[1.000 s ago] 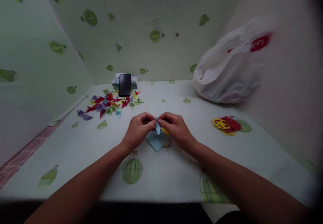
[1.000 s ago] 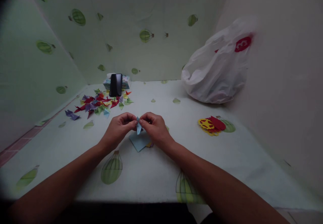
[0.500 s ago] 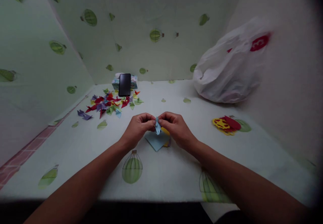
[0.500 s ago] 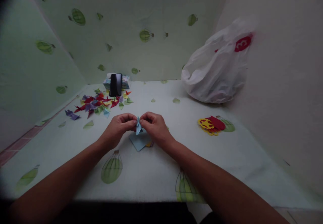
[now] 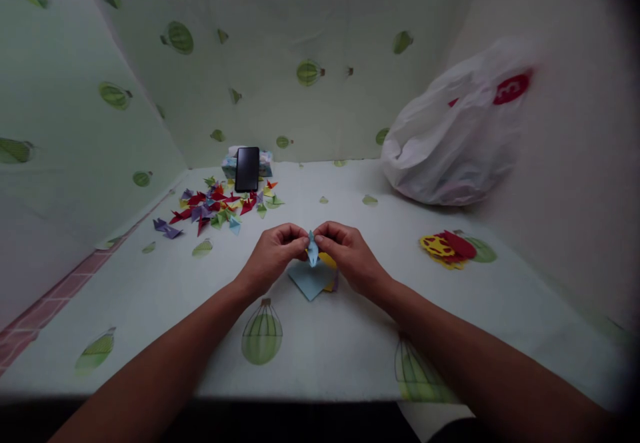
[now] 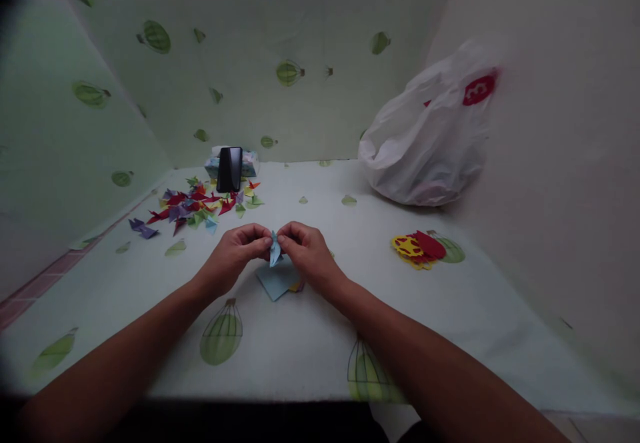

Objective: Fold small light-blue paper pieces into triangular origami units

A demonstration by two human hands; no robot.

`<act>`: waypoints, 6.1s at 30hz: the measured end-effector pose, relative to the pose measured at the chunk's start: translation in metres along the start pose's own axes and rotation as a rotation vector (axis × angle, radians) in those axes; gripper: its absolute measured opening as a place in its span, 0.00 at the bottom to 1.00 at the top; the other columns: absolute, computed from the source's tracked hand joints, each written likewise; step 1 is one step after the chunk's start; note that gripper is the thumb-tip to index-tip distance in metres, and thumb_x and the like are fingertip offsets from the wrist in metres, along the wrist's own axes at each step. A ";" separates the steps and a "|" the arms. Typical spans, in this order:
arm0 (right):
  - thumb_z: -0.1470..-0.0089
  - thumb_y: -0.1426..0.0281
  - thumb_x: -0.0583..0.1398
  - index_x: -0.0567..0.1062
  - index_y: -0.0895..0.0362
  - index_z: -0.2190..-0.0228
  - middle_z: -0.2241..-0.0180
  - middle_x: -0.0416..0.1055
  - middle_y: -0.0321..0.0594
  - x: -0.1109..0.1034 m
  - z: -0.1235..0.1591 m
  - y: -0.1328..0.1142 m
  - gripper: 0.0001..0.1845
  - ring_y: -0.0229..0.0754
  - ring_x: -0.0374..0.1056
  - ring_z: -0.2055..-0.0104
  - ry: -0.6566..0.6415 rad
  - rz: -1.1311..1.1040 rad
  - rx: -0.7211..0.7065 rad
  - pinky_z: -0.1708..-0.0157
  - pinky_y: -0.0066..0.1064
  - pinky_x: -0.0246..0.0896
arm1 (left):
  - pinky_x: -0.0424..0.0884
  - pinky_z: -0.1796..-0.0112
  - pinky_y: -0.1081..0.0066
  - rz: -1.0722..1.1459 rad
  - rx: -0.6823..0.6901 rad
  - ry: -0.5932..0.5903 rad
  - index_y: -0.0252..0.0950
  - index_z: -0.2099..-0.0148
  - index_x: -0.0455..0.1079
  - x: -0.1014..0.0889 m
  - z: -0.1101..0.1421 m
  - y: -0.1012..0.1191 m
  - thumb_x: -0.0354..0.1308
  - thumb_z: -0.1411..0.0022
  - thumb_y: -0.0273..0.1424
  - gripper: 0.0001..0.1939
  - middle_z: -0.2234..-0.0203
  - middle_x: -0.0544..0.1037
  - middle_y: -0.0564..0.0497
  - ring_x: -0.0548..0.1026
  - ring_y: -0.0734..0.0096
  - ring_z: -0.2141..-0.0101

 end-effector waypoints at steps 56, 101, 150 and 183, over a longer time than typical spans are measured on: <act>0.48 0.68 0.60 0.70 0.56 0.71 0.70 0.70 0.37 0.005 0.001 -0.008 0.05 0.39 0.65 0.67 -0.024 0.253 -0.077 0.65 0.32 0.60 | 0.67 0.73 0.74 -0.492 0.296 0.183 0.36 0.68 0.68 -0.001 0.009 0.019 0.58 0.40 0.31 0.05 0.77 0.73 0.55 0.71 0.75 0.77; 0.46 0.68 0.60 0.67 0.54 0.68 0.68 0.68 0.36 -0.002 0.003 -0.009 0.05 0.39 0.66 0.66 0.157 0.198 -0.141 0.64 0.34 0.63 | 0.72 0.72 0.73 -0.147 0.172 0.214 0.36 0.57 0.66 0.003 0.011 0.007 0.63 0.44 0.31 0.13 0.74 0.70 0.59 0.74 0.77 0.77; 0.52 0.72 0.64 0.76 0.58 0.70 0.73 0.74 0.35 -0.003 -0.006 0.003 0.04 0.36 0.70 0.70 0.018 -0.291 0.070 0.64 0.31 0.65 | 0.69 0.64 0.71 0.035 0.049 0.070 0.33 0.63 0.74 0.005 0.005 0.000 0.66 0.45 0.34 0.10 0.67 0.75 0.50 0.72 0.73 0.67; 0.45 0.71 0.64 0.73 0.53 0.65 0.66 0.70 0.37 0.005 0.005 -0.020 0.04 0.38 0.68 0.66 0.012 0.058 -0.305 0.63 0.32 0.67 | 0.73 0.65 0.72 0.105 0.238 0.144 0.36 0.66 0.70 0.003 0.008 0.009 0.62 0.44 0.27 0.03 0.71 0.72 0.55 0.72 0.76 0.70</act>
Point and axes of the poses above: each hand's wrist, its own z-axis away from the middle knuckle, its own x-axis out of the palm, y = z × x, the point moved 5 cm from there along -z, towards the middle knuckle
